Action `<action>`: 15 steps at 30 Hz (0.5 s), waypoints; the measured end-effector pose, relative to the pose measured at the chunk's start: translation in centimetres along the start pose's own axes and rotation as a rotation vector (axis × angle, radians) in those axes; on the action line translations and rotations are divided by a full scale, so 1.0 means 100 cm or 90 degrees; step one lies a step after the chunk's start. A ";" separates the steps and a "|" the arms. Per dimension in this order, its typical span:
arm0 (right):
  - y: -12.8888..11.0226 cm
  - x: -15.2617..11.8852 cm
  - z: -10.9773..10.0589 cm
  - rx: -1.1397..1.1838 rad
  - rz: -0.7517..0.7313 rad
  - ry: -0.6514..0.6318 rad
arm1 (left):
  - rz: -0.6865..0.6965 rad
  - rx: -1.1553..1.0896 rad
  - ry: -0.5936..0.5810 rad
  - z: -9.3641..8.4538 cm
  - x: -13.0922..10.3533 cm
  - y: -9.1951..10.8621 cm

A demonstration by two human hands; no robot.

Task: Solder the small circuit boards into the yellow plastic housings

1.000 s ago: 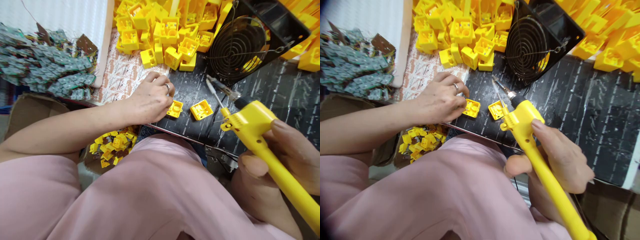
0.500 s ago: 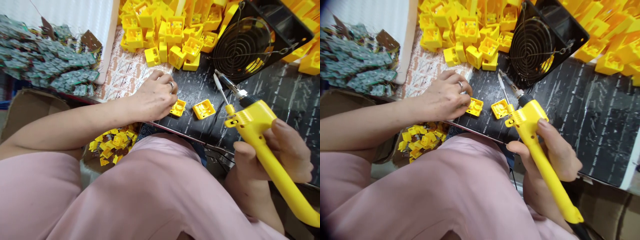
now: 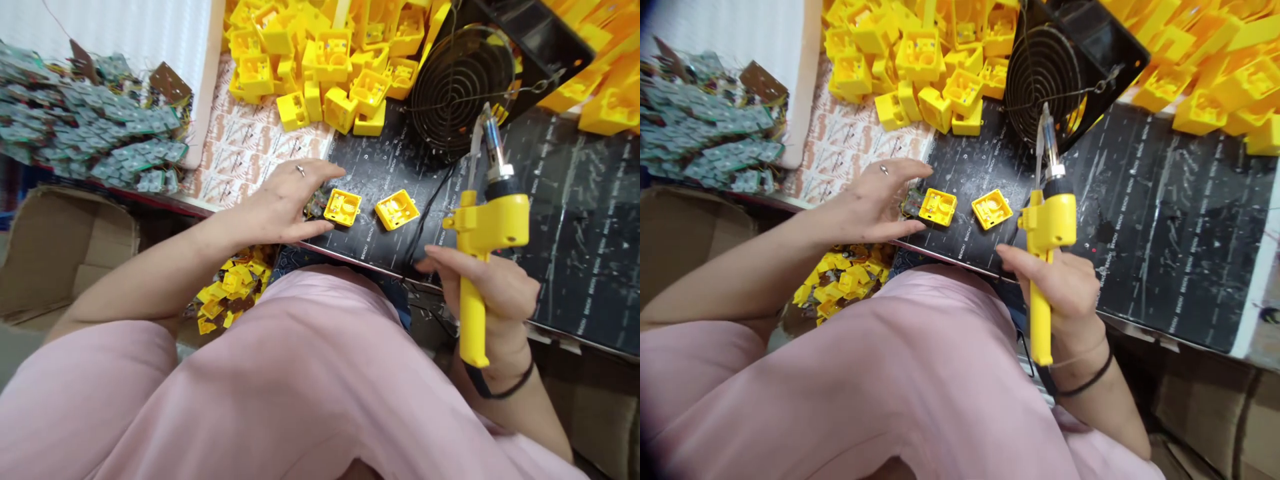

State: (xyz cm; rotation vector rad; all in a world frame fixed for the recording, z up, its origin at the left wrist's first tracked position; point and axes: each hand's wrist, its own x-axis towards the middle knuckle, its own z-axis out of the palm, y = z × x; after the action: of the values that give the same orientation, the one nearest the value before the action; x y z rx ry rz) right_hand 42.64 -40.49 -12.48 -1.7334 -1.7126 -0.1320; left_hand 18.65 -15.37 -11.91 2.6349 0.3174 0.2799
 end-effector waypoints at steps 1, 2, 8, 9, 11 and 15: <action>0.002 0.004 0.002 -0.011 -0.016 0.013 | -0.002 -0.020 0.001 0.009 0.002 0.002; 0.004 0.008 0.005 -0.020 -0.037 0.020 | -0.003 -0.041 0.005 0.017 0.005 0.004; 0.025 0.028 0.017 -0.027 -0.136 -0.096 | -0.016 -0.177 -0.038 -0.015 -0.014 -0.009; 0.029 0.030 0.018 -0.028 -0.150 -0.103 | -0.037 -0.188 -0.082 -0.032 -0.027 -0.011; 0.036 0.036 0.021 -0.030 -0.171 -0.105 | -0.080 -0.199 -0.202 -0.069 -0.056 -0.014; 0.041 0.048 0.027 -0.022 -0.214 -0.109 | -0.146 -0.153 -0.282 -0.112 -0.103 -0.021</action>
State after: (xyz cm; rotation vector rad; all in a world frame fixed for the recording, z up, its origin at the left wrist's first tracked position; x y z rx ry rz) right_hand 45.98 -34.64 -13.64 -1.5021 -2.1310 -0.1668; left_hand 5.70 -11.57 -4.59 2.3148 0.4005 -0.3182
